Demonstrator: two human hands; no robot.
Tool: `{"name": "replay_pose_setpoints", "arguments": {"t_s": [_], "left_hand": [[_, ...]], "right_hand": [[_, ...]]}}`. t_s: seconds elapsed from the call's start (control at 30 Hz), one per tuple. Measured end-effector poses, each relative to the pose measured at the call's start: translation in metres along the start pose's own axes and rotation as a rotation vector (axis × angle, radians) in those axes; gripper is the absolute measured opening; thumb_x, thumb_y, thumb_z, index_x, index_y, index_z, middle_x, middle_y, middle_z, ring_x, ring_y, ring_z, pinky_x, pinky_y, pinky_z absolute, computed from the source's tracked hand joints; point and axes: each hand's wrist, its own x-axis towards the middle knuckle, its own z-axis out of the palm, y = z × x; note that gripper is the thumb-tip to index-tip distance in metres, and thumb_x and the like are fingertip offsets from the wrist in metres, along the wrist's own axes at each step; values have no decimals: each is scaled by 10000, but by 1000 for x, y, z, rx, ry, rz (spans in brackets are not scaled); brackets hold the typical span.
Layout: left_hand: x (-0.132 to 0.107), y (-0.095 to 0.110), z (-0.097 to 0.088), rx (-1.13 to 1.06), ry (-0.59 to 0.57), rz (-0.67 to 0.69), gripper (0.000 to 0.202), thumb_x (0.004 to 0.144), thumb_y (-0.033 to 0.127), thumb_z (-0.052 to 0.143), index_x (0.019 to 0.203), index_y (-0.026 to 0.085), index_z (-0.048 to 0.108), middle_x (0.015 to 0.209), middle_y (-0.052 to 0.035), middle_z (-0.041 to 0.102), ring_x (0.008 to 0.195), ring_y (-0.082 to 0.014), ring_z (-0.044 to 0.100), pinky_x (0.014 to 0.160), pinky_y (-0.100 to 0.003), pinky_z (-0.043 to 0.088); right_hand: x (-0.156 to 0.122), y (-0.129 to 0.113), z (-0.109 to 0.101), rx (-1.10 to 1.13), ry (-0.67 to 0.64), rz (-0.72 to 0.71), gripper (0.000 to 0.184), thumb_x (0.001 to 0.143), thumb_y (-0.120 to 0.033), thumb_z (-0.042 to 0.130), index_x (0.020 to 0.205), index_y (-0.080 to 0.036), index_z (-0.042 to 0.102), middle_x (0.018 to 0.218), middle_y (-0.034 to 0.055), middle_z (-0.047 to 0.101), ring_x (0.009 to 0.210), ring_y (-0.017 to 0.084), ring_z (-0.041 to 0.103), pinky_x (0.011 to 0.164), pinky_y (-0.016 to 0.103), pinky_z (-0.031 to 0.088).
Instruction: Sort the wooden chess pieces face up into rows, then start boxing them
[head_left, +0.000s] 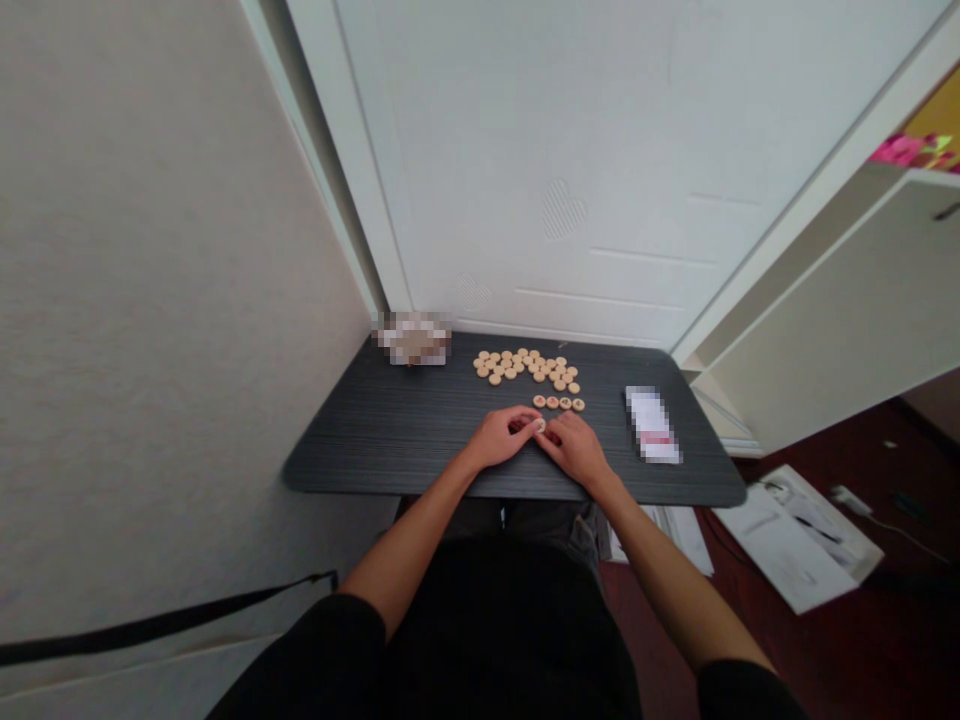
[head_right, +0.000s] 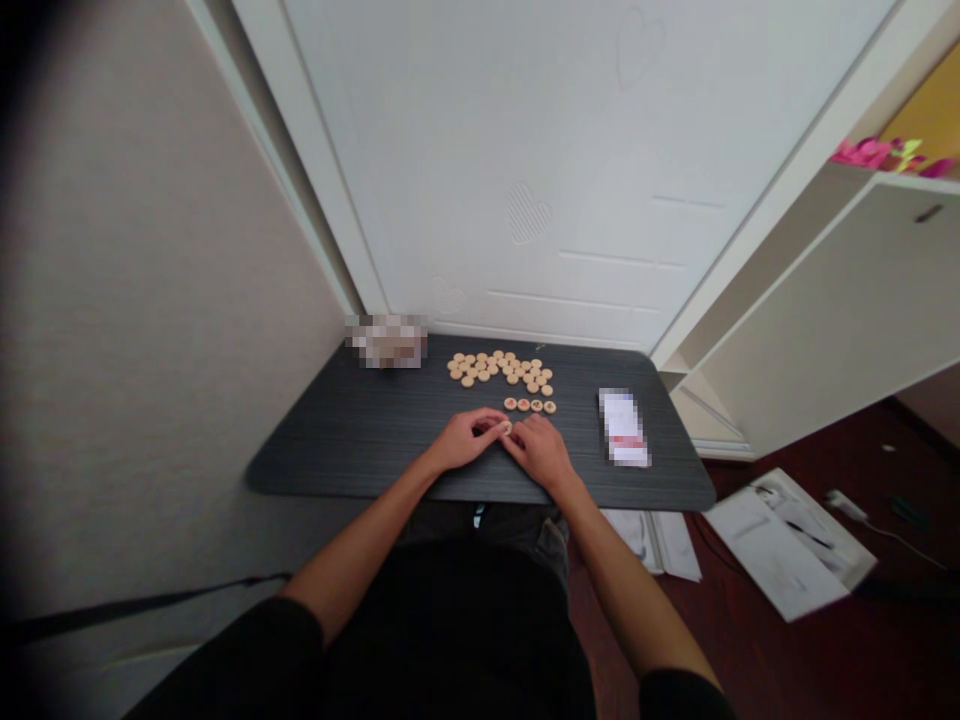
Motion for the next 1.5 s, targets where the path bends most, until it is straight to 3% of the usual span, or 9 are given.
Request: {"name": "replay_pose_setpoints", "arguments": {"t_s": [0.57, 0.8, 1.1, 1.5], "left_hand": [[2, -2, 1, -12, 72, 28, 330, 951, 384, 580, 1203, 217, 710, 1120, -59, 753, 954, -202, 713, 868, -326, 570], [0, 2, -3, 130, 107, 105, 270, 975, 341, 540, 1147, 244, 723, 1070, -47, 740, 954, -191, 684, 882, -323, 537], [0, -2, 0, 101, 130, 53, 170, 949, 343, 572, 1035, 223, 655, 964, -35, 728, 890, -176, 686, 858, -322, 545], [-1, -1, -1, 84, 86, 67, 192, 933, 320, 583, 1104, 249, 634, 983, -20, 745, 914, -172, 707, 861, -309, 546]], "right_hand": [[1, 1, 3, -23, -25, -6, 286, 1032, -342, 481, 851, -209, 658, 796, 63, 648, 820, 213, 564, 815, 333, 436], [2, -3, -1, 22, -12, 31, 252, 1020, -366, 502, 935, -211, 683, 762, 56, 644, 789, 217, 565, 785, 344, 444], [2, -2, -1, 47, -15, 60, 224, 1008, -381, 532, 1021, -210, 676, 769, 53, 653, 793, 225, 581, 792, 347, 452], [1, 1, 3, 48, -19, 74, 242, 1023, -381, 496, 1034, -215, 671, 804, 58, 669, 823, 231, 587, 807, 357, 455]]}}
